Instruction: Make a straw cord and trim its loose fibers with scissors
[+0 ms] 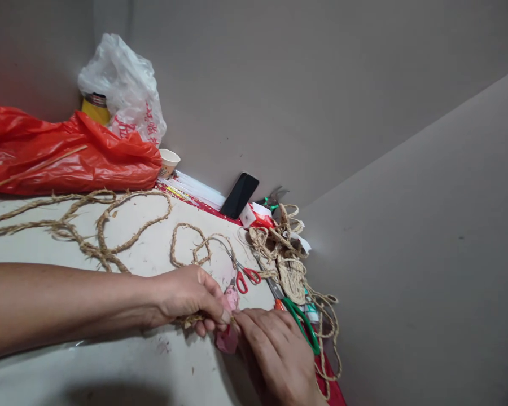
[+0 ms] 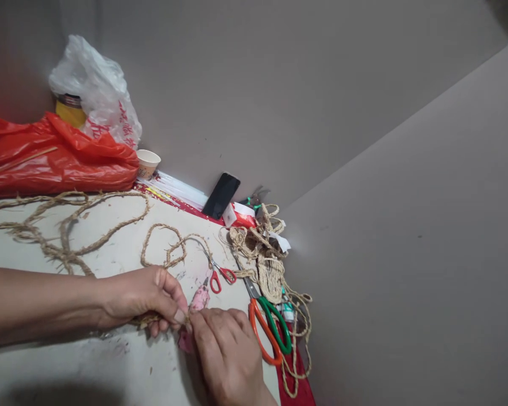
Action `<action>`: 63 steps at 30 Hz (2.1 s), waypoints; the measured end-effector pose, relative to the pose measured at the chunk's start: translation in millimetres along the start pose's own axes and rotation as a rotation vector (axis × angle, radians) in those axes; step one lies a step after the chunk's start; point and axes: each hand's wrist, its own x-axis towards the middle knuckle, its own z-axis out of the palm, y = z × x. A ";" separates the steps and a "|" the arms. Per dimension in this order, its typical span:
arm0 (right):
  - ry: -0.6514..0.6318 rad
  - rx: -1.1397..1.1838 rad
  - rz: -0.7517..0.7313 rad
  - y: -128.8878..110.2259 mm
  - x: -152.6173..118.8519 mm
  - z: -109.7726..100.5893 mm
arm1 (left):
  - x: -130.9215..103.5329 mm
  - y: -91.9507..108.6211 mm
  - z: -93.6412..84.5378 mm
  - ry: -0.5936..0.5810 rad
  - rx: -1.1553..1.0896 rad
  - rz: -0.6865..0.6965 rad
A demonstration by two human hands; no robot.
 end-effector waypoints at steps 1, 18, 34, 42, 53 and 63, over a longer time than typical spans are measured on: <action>-0.007 0.079 0.054 -2.5 -0.9 0.2 | -1.0 0.0 0.8 -0.001 0.028 0.014; -0.312 1.676 1.380 -17.3 9.1 -8.4 | -13.1 -9.4 6.7 0.022 0.727 0.597; -0.161 0.388 0.278 -17.8 -6.6 -4.9 | -11.5 -5.5 8.5 -0.054 0.357 0.083; -0.295 2.016 1.441 -34.0 -5.5 3.7 | -22.0 -22.4 6.0 -0.044 1.640 1.286; -0.274 1.688 1.414 -36.7 -6.9 -10.9 | -19.1 -24.3 11.2 -0.044 1.250 1.033; -0.332 -0.015 0.464 -8.6 -48.9 3.7 | 7.1 -0.8 -7.7 0.196 0.131 0.253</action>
